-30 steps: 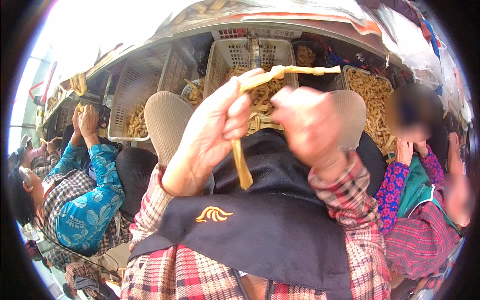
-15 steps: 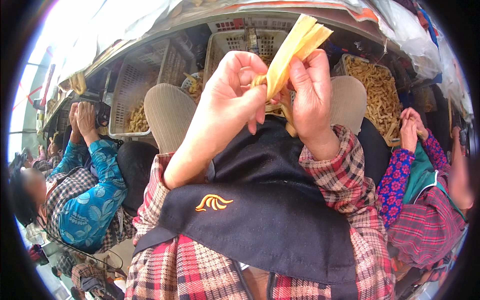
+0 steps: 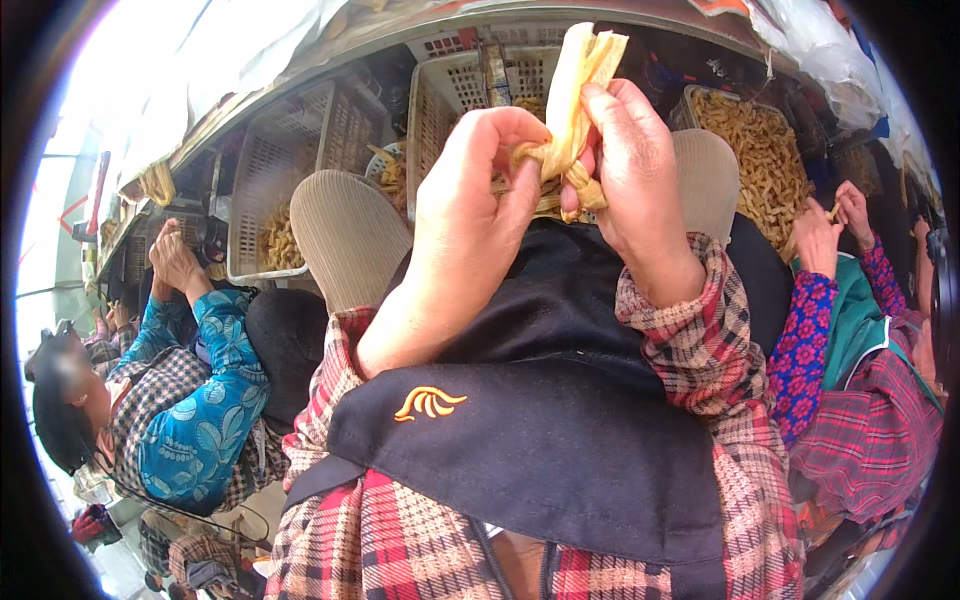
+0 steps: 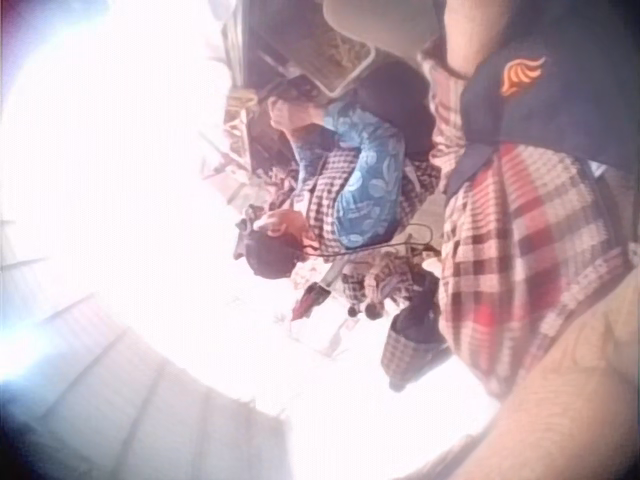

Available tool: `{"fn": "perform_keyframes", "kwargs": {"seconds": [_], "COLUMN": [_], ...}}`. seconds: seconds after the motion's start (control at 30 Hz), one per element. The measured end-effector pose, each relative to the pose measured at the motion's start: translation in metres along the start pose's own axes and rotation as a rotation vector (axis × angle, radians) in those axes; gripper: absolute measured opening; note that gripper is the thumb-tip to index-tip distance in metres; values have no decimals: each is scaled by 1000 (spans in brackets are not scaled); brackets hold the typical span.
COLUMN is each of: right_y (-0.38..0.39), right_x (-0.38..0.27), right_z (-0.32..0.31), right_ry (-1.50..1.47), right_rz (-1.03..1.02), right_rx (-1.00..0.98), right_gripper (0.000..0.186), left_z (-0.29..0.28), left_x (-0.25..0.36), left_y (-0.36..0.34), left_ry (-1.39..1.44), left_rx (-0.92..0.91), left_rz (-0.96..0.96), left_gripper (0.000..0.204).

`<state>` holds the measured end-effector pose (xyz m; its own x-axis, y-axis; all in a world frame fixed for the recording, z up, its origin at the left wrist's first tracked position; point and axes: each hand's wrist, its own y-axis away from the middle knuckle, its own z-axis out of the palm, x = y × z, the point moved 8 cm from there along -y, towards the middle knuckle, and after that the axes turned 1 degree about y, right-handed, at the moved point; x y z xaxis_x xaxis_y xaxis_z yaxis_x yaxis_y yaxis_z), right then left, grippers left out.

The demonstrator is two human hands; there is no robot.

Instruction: The person sits on the floor and repeatedly picks up dried vegetable strips from a basket. They tear the strips into smaller pieces by hand and place them into a container on their lap. Other workers perform the same task nearby.

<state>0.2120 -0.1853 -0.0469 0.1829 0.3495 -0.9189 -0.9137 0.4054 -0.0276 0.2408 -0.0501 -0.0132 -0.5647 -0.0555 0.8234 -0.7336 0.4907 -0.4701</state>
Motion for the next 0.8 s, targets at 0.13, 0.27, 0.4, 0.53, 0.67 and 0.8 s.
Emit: {"fn": "perform_keyframes", "kwargs": {"seconds": [0.13, 0.27, 0.4, 0.53, 0.67, 0.8], "right_y": [3, 0, 4, 8, 23, 29], "right_x": [-9, -3, 23, 4, -31, -44], "right_z": [3, 2, 16, 23, 30, 38], "right_ry": [40, -131, -185, -97, 532, 973], "right_rz": [-154, -46, 302, 188, -420, -672], "right_rx": [35, 5, -257, -246, -59, 8], "right_gripper": [22, 20, 24, 28, 25, 19], "left_z": [4, -9, -11, -26, -30, -13], "left_x": [-14, -2, 6, -14, -19, -33], "left_y": [6, 4, 2, 7, 5, 7], "left_ry": [-30, 73, 4, -121, 1, 420], "left_rx": [-111, 45, -6, 116, 182, 46], "left_rz": [-152, -120, 90, -132, -186, -493], "left_gripper": [17, 19, 14, 8, 10, 16]}}
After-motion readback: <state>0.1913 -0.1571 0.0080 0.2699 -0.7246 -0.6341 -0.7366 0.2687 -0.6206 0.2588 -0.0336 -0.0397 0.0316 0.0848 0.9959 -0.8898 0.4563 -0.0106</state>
